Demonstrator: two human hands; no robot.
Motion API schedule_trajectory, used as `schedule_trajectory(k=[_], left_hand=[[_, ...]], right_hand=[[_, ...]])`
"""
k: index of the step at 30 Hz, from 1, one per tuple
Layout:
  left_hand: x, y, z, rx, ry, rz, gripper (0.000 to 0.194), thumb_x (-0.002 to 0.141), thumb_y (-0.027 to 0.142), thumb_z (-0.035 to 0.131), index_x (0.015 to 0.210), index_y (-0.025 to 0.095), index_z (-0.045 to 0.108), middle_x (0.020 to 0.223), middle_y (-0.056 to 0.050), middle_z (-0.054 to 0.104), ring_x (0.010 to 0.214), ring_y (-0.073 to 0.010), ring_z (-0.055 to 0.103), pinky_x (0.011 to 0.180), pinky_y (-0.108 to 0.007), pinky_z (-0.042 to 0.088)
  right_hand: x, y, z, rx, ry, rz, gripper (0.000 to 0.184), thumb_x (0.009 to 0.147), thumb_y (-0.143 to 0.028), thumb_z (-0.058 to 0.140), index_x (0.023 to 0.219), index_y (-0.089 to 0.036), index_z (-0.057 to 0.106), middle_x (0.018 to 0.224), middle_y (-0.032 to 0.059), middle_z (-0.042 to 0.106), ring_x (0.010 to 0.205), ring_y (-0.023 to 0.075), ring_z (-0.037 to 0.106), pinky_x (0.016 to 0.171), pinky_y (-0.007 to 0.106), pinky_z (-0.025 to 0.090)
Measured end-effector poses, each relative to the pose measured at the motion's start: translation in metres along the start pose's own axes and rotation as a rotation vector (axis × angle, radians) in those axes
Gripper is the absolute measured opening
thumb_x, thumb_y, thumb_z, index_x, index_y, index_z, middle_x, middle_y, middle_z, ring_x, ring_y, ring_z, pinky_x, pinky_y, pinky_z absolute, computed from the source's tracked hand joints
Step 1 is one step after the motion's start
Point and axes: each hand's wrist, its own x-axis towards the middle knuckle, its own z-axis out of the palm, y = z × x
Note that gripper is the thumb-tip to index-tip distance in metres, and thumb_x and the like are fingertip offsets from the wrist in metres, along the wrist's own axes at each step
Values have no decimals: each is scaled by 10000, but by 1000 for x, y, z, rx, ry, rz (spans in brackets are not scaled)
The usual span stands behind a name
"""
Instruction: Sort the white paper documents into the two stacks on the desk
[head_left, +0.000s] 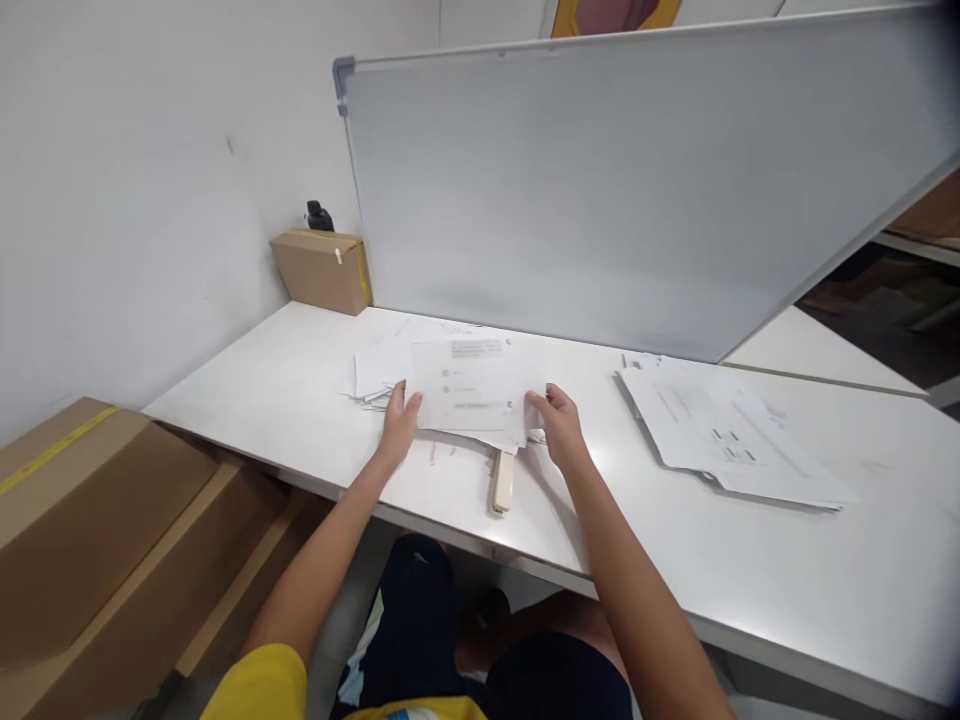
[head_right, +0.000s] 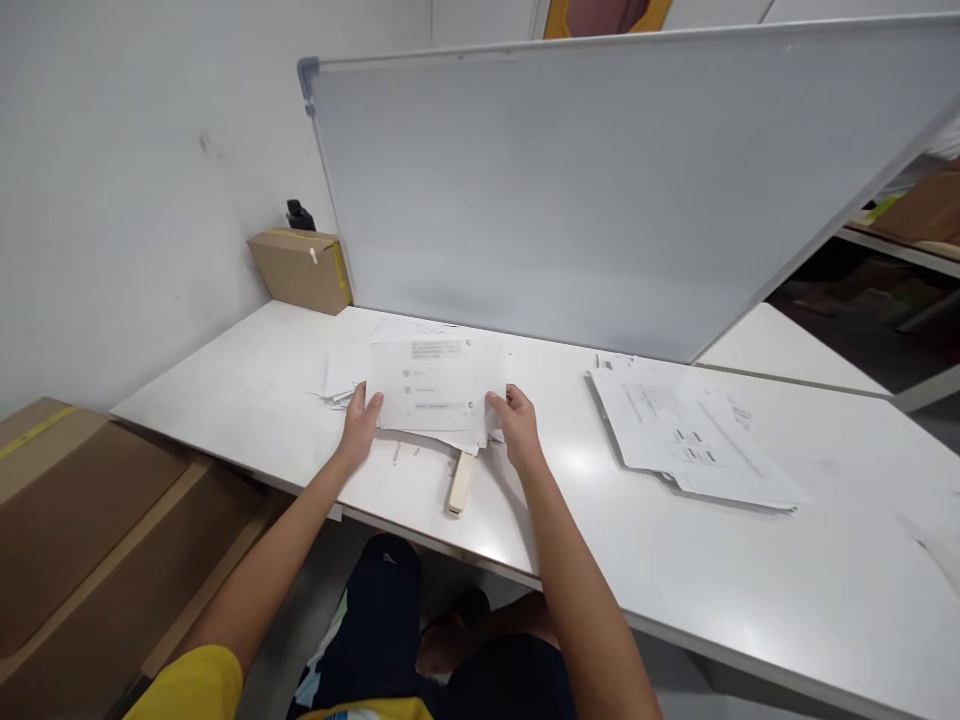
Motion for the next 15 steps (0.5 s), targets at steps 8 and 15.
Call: schedule_trajectory(k=[8, 15], left_hand=[[-5, 5, 1, -60, -133, -10, 544, 817, 554, 703, 1209, 187, 617, 1276, -146, 666, 1180, -280, 637, 1014, -430, 512], [0, -1, 3, -51, -70, -17, 513, 736, 607, 736, 984, 162, 687, 929, -82, 736, 847, -224, 681, 772, -348, 544]], right_hand=[[2, 0, -1, -15, 6, -86, 284, 665, -420, 720, 795, -249, 535, 737, -22, 572, 716, 171, 534, 669, 316, 453], [1, -2, -2, 17, -12, -60, 355, 688, -475, 733, 882, -252, 537, 831, -18, 576, 779, 170, 545, 707, 307, 458]])
